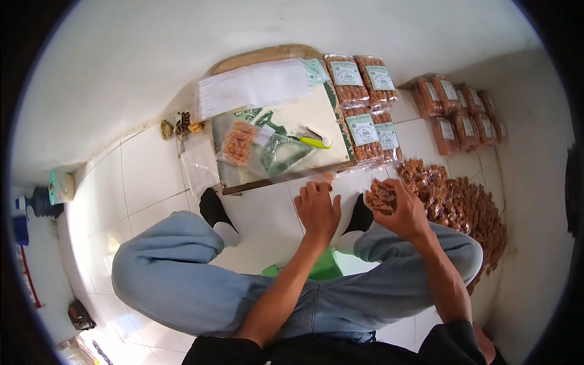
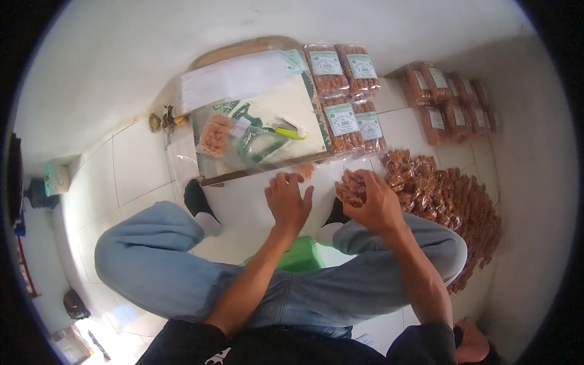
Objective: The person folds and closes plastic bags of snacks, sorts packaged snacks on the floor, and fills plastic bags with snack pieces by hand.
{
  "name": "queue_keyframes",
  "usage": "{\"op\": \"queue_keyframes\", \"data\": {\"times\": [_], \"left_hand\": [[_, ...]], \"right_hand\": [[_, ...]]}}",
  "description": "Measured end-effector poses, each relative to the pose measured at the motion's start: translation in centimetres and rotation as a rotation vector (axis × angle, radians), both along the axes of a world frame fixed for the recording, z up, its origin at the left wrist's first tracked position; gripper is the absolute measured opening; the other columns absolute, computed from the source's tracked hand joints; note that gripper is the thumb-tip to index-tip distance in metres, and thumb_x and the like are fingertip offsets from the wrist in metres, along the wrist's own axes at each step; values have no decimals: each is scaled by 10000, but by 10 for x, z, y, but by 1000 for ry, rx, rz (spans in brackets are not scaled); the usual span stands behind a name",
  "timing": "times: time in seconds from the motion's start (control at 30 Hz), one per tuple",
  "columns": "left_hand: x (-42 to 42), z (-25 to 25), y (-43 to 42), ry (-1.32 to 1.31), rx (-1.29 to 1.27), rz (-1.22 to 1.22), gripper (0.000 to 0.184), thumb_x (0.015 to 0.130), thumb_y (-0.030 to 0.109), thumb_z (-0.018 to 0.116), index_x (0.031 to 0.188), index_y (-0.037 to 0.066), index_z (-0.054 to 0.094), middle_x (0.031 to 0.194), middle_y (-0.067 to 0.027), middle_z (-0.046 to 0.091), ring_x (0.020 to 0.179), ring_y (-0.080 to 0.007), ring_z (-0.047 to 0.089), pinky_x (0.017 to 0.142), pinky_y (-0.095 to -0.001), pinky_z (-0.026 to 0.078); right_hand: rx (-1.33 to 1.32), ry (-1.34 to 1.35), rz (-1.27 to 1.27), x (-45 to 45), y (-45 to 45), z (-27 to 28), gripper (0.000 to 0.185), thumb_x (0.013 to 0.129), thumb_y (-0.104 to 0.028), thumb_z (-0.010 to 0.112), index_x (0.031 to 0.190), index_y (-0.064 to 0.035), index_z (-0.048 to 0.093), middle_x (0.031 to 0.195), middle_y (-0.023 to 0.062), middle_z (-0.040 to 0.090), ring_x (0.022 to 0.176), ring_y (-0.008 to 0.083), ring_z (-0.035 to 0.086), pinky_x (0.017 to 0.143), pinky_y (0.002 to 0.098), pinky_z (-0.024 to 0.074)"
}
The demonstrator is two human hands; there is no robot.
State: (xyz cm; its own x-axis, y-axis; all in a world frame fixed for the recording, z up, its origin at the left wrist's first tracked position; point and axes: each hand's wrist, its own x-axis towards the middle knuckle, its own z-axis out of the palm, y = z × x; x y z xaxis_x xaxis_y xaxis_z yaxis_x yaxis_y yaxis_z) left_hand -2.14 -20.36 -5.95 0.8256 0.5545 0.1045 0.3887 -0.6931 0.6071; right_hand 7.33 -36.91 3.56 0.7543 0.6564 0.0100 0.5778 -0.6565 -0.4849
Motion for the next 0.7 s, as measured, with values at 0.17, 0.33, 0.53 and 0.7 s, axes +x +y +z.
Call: {"op": "queue_keyframes", "data": {"times": [0.17,0.33,0.53,0.7], "left_hand": [[18,-13,23,130,235,-20,355,696,159,770,1001,126,592,1049,-100,487,1050,-281,469,829,-416,362],[9,-1,31,212,235,-89,381,654,168,798,962,117,579,1038,-86,485,1014,-270,468,813,-400,360],[8,-14,24,175,261,-123,363,640,177,806,918,118,579,1032,-88,469,1011,-268,457,814,-408,349],[10,-24,22,149,268,-164,298,672,170,774,905,119,596,1018,-85,474,1010,-271,466,810,-414,358]], "right_hand": [[48,-26,-31,4,10,14,525,696,-212,734,1151,-37,538,1056,166,631,945,364,635,794,435,524],[33,-3,-66,-1,6,11,540,691,-217,742,1158,-39,538,1056,165,633,955,362,634,808,432,522],[26,39,-48,-7,-2,5,560,680,-217,738,1171,-38,536,1074,162,625,971,355,630,822,423,520],[1,91,-58,-12,-6,8,575,672,-200,738,1182,-30,535,1078,168,616,989,359,617,862,421,499]]}}
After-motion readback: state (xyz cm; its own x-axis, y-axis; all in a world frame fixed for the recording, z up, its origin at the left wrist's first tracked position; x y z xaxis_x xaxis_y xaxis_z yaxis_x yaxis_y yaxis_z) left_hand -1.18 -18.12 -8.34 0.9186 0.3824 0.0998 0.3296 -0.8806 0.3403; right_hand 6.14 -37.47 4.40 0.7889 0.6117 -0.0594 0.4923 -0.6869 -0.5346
